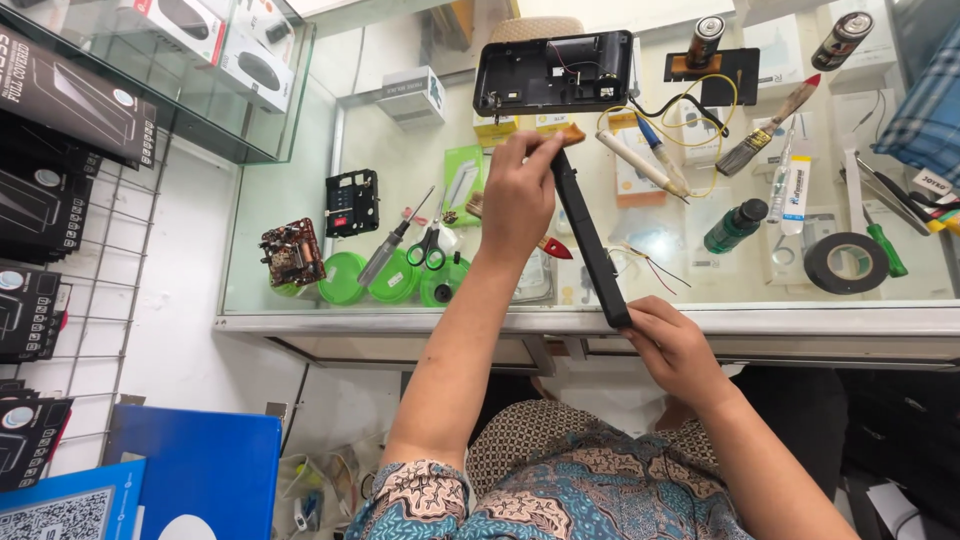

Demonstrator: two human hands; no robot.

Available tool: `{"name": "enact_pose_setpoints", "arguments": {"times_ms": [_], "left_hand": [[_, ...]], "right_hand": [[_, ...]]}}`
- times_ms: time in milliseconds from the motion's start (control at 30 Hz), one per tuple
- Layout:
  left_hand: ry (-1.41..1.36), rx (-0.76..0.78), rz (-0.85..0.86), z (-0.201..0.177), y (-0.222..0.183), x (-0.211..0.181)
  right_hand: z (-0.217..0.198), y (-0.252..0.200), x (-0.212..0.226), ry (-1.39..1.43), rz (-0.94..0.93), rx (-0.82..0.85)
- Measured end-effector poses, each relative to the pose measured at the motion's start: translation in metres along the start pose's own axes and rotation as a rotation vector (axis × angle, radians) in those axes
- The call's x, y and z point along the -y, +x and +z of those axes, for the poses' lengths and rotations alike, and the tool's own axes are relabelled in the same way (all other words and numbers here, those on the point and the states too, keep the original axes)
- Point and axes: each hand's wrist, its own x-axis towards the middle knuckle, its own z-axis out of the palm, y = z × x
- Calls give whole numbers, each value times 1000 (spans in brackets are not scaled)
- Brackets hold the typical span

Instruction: Cleaning the interior of an electronic device casing using a brush

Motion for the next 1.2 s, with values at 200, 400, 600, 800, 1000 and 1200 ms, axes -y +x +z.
{"name": "enact_pose_setpoints", "arguments": {"times_ms": [200,400,600,800,1000,1200], "left_hand": [[-47,4,181,-14,-15,-9],[-210,13,28,-36,-31,-38],[-366,80,-25,-73,-61,-103],[-453,214,78,-110,-78,-142],[-281,50,50,-110,-61,-126],[-684,156,-1006,-63,-11,-30]], "right_hand": [[0,-2,-3,-9,-31,-12],[2,2,2,-16,-17,-20],[2,-5,-8,7,-11,-27],[-1,-5,-8,3,1,2],[-2,-4,-8,8,32,14],[-4,-2,-2,13,81,30]]}}
